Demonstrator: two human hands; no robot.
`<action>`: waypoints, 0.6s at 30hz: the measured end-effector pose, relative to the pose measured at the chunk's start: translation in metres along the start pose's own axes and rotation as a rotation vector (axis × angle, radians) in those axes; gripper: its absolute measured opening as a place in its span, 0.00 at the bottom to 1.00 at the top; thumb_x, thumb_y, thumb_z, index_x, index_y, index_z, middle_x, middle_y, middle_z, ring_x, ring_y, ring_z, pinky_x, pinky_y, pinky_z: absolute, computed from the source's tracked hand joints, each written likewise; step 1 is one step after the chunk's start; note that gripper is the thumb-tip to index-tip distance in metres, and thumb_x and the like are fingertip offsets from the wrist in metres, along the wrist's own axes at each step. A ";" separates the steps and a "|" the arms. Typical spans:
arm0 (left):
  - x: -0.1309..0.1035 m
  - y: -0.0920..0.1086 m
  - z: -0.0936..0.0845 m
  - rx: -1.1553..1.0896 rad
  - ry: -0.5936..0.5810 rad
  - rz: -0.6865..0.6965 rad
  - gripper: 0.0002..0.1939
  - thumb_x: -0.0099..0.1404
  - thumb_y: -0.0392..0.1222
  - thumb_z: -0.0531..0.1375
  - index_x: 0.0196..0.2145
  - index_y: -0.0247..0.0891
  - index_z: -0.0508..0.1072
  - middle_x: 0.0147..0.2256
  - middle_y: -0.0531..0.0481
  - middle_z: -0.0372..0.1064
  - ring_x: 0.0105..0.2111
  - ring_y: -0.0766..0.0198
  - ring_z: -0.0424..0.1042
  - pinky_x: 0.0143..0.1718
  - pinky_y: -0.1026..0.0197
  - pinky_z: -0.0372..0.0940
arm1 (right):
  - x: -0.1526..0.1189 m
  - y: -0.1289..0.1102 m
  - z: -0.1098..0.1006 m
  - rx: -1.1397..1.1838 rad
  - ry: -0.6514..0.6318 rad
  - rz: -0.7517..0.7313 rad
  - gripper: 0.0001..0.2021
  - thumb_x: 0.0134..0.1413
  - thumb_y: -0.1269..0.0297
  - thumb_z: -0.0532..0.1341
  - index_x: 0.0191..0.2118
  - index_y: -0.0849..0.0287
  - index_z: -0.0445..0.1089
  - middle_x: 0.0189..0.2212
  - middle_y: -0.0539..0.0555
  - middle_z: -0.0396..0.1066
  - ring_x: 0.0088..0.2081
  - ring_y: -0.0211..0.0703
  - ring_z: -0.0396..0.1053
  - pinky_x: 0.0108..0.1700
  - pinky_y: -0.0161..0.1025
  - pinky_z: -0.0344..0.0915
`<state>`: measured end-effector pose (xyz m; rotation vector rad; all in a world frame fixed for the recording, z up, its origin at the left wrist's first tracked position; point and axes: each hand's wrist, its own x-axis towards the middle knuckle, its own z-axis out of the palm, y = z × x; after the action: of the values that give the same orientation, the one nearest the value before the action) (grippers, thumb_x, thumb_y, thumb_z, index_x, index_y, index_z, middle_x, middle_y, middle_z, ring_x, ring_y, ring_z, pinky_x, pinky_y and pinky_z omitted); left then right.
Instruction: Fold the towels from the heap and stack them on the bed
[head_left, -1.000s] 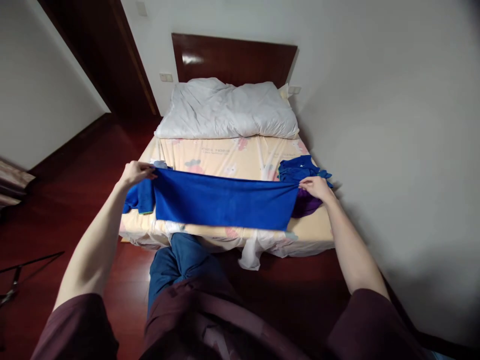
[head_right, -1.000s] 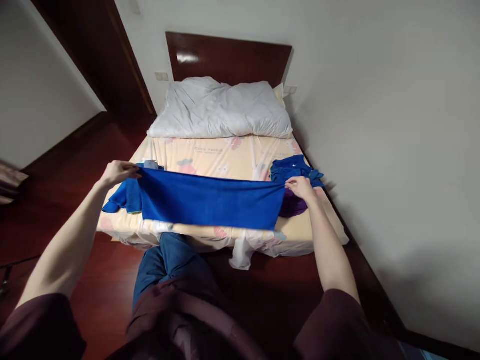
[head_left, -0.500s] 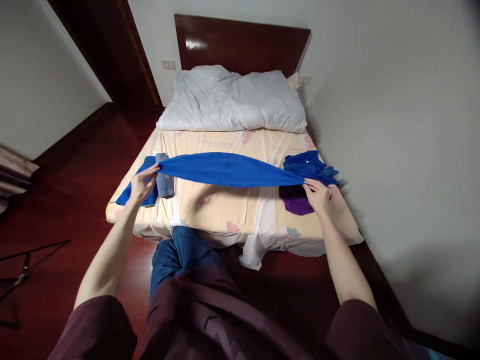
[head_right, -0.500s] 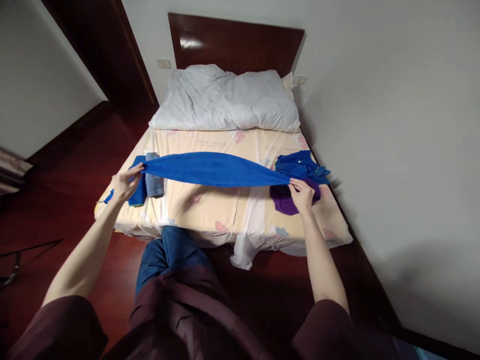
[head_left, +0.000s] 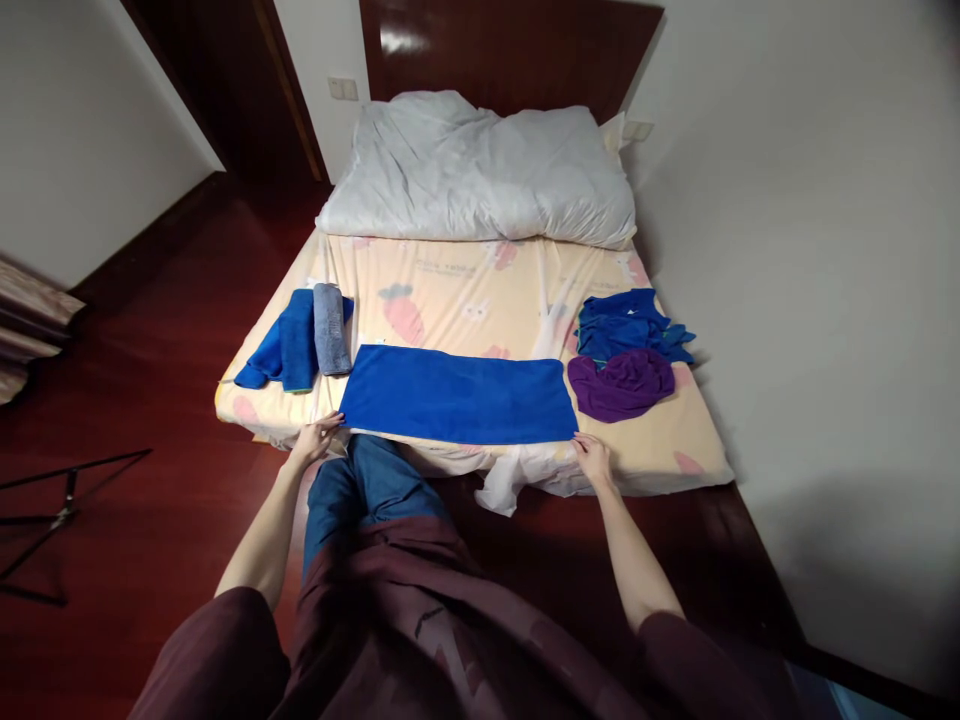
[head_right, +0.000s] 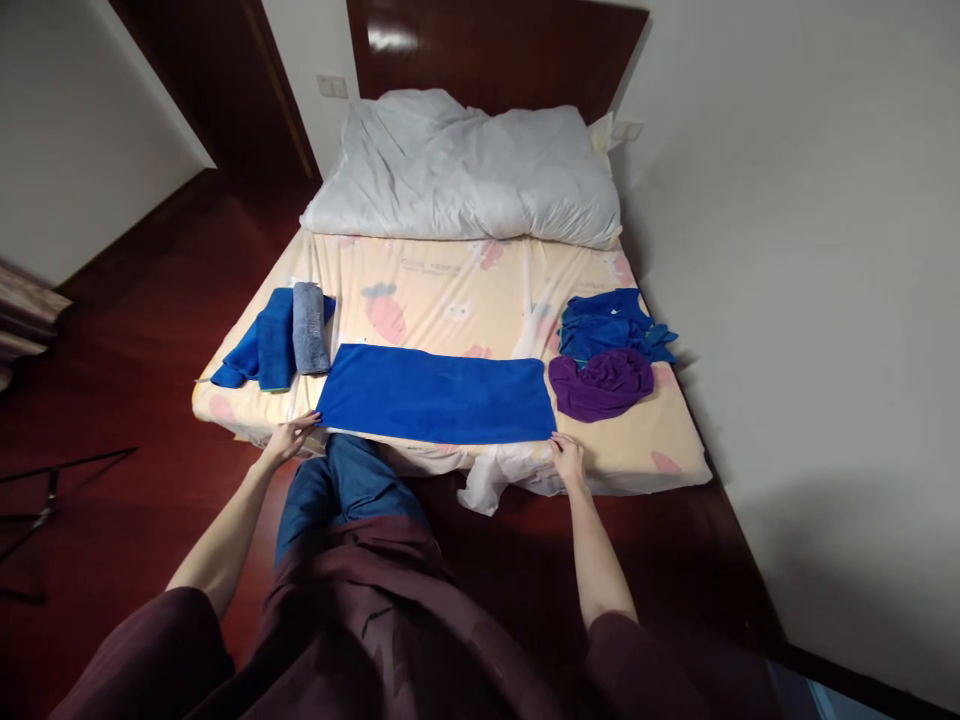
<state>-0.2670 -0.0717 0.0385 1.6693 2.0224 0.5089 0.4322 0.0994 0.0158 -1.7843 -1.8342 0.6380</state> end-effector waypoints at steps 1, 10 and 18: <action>-0.001 -0.002 -0.002 -0.003 -0.013 0.005 0.28 0.72 0.53 0.49 0.53 0.35 0.80 0.60 0.38 0.72 0.67 0.50 0.65 0.70 0.46 0.59 | 0.001 0.003 -0.001 -0.010 -0.018 -0.006 0.10 0.54 0.62 0.60 0.33 0.57 0.79 0.47 0.63 0.82 0.52 0.57 0.78 0.63 0.55 0.70; -0.006 -0.004 -0.009 0.098 -0.065 0.119 0.23 0.67 0.50 0.53 0.49 0.42 0.83 0.56 0.46 0.77 0.67 0.52 0.65 0.68 0.47 0.64 | -0.002 0.018 -0.020 -0.099 -0.138 -0.060 0.08 0.52 0.64 0.60 0.32 0.57 0.77 0.43 0.62 0.82 0.48 0.57 0.79 0.59 0.54 0.72; 0.025 0.016 -0.020 0.281 -0.067 0.206 0.26 0.60 0.38 0.53 0.51 0.42 0.83 0.59 0.48 0.75 0.63 0.48 0.67 0.68 0.45 0.63 | 0.015 0.001 -0.002 -0.119 -0.144 -0.048 0.26 0.58 0.62 0.55 0.61 0.61 0.72 0.63 0.63 0.71 0.65 0.55 0.68 0.70 0.52 0.62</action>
<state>-0.2693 -0.0443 0.0611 2.0461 1.9550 0.2386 0.4339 0.1143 0.0170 -1.8049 -2.0431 0.6674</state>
